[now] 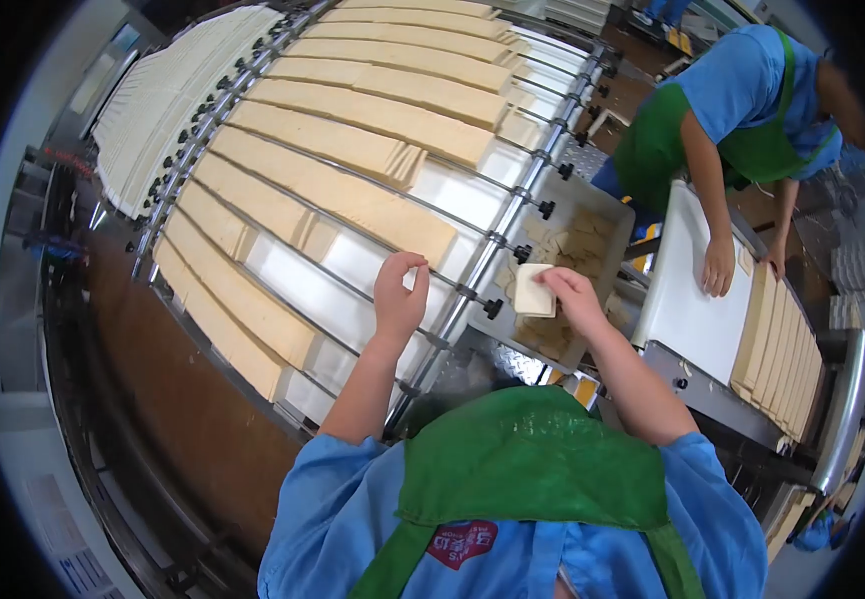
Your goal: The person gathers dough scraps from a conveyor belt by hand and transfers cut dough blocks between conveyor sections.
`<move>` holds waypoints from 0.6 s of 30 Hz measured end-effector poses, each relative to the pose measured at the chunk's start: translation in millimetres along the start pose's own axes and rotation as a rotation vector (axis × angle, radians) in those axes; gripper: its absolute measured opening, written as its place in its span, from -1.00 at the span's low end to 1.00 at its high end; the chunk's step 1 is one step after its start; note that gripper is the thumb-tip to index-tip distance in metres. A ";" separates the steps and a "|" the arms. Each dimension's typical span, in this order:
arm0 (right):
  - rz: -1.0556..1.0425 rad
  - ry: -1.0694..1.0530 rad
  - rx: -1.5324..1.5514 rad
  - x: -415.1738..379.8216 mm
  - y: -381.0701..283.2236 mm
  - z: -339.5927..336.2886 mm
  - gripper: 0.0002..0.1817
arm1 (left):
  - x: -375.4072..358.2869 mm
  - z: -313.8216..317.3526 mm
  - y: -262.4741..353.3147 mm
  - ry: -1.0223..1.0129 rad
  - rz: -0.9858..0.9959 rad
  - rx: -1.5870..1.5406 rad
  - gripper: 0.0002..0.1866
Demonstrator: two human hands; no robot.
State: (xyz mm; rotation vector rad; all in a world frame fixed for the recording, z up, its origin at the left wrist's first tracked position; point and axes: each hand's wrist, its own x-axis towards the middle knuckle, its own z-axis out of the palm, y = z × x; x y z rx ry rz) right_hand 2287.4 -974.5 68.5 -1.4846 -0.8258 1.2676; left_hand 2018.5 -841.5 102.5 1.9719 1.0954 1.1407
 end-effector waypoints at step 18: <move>-0.143 1.502 0.569 -268.9 166.1 -268.9 -0.79 | -32.7 264.9 174.9 -0.721 0.264 -0.198 -0.91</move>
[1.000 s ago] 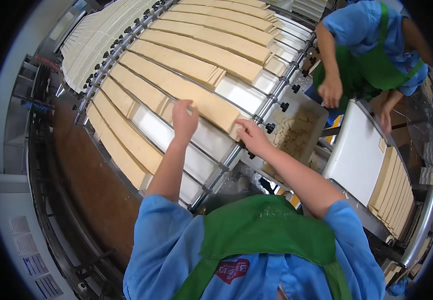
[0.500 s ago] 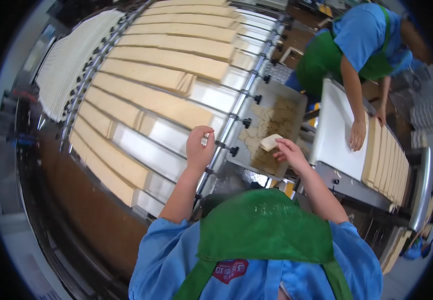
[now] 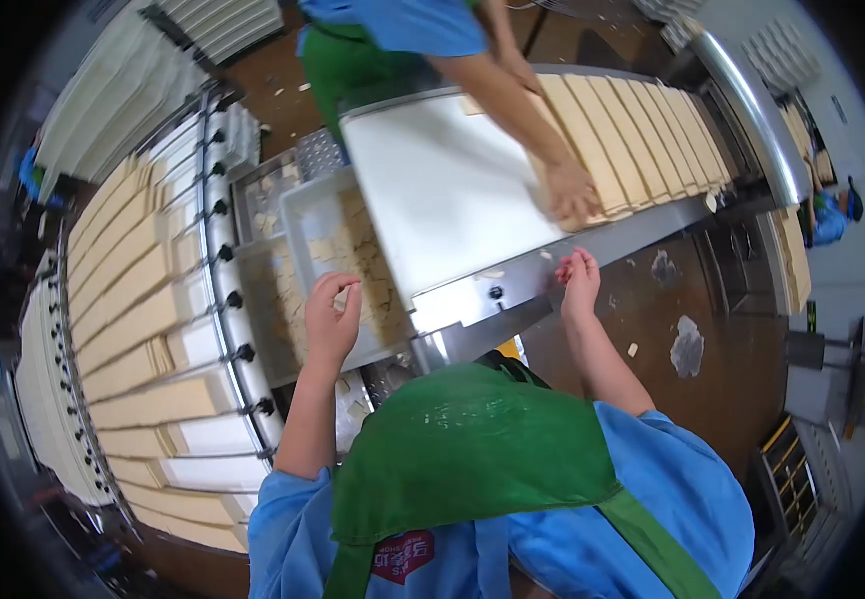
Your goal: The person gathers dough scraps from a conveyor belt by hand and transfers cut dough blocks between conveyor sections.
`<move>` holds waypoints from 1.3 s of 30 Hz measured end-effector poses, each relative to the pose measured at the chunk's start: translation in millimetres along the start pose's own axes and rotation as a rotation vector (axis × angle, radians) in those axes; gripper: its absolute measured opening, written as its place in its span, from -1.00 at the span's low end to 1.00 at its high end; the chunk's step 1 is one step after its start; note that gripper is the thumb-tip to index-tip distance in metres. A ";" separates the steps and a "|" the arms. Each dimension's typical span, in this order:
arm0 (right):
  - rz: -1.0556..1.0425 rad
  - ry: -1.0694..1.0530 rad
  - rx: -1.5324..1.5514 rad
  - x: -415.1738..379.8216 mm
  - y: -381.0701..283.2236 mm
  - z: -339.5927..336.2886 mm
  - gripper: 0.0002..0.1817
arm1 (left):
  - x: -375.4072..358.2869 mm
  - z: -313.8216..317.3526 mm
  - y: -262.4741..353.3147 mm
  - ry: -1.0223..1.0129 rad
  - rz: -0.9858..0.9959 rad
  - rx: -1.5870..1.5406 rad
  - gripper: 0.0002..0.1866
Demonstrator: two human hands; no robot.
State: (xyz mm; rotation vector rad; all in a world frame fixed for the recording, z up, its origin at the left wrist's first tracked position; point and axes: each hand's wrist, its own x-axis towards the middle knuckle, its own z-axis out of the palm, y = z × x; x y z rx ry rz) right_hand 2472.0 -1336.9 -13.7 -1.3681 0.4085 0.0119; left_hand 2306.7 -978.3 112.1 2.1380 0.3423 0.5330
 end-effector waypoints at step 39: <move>-0.543 -0.113 -0.824 110.8 -24.8 -8.8 -0.66 | 318.3 366.1 56.5 -0.316 -0.185 0.884 -0.16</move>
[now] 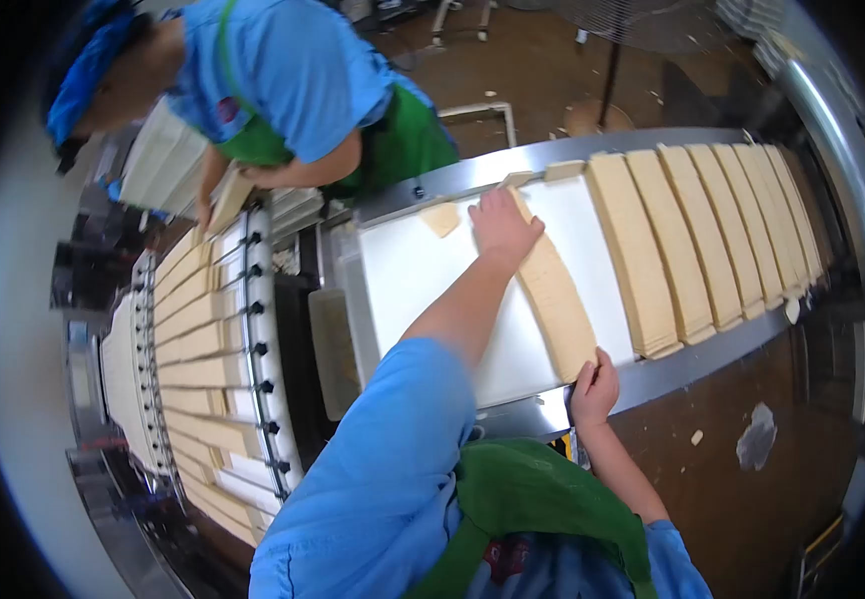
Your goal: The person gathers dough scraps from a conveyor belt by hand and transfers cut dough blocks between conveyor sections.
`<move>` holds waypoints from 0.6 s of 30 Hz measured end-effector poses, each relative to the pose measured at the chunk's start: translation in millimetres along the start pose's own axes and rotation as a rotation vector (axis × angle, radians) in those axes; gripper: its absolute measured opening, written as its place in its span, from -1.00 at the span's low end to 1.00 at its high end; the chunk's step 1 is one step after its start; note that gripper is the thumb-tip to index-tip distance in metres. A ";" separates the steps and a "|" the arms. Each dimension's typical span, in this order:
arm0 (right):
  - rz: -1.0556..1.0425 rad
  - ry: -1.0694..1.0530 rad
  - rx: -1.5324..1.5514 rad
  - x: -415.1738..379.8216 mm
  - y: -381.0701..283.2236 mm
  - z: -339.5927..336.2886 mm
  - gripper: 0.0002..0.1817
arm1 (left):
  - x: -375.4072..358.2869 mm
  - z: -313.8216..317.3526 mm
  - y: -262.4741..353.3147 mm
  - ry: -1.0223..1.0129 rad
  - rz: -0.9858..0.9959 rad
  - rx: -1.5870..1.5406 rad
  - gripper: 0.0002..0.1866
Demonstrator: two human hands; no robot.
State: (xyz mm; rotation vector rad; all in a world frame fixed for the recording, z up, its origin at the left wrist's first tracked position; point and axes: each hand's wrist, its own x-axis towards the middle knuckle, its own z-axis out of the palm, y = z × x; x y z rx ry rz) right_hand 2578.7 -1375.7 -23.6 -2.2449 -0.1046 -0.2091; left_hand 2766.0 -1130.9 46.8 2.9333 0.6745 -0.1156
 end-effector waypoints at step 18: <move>-0.526 -0.832 0.068 9.3 -118.6 40.4 -0.09 | -275.8 -35.9 -301.8 0.359 -0.592 -0.797 -0.10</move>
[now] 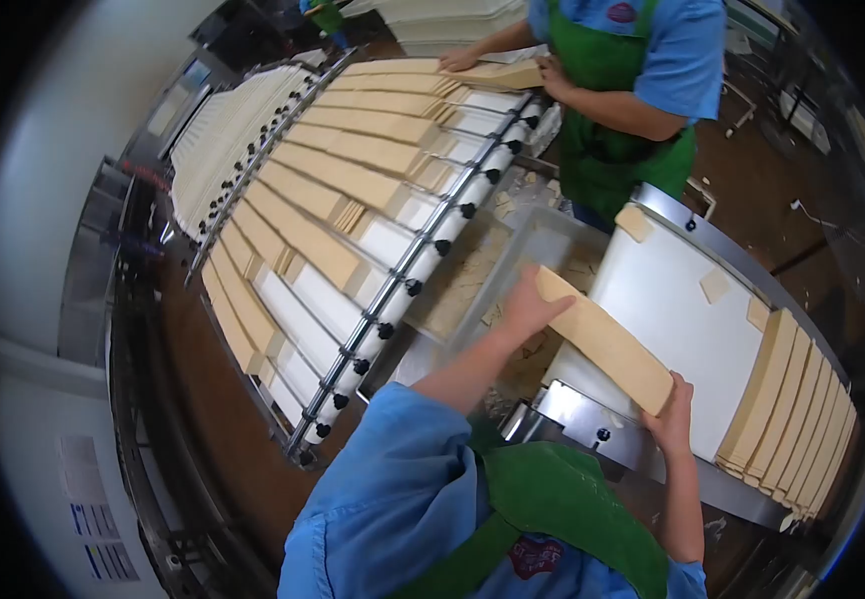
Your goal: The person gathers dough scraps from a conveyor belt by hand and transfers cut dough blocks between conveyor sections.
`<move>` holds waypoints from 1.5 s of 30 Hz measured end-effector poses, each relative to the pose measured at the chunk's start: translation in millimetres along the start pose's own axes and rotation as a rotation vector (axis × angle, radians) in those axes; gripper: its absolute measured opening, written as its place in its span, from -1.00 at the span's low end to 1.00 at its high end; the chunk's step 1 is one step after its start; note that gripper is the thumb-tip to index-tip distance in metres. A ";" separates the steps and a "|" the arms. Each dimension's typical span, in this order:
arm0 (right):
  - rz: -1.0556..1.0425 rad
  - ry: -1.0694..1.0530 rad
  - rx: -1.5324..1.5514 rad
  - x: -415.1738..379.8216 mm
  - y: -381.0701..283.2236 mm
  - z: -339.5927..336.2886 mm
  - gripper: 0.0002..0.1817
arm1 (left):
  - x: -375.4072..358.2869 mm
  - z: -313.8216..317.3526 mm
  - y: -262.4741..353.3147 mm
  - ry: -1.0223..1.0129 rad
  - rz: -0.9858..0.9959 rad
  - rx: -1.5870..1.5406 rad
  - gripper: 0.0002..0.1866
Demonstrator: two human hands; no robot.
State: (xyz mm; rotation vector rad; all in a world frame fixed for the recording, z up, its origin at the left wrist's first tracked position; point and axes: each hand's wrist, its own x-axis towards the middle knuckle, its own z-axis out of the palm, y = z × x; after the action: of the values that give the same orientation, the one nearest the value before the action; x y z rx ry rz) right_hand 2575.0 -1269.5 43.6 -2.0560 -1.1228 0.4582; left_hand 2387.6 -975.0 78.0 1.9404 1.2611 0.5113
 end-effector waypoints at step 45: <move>0.255 -1.043 0.992 50.1 -409.6 385.3 -0.74 | -34.3 -438.4 -320.9 0.344 0.351 0.259 -0.77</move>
State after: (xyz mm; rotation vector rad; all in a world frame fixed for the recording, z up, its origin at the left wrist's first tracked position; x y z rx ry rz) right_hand 2135.4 -918.9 94.8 -0.9957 -0.8242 1.9037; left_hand 1885.4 -768.0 113.1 2.3862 1.2435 0.9299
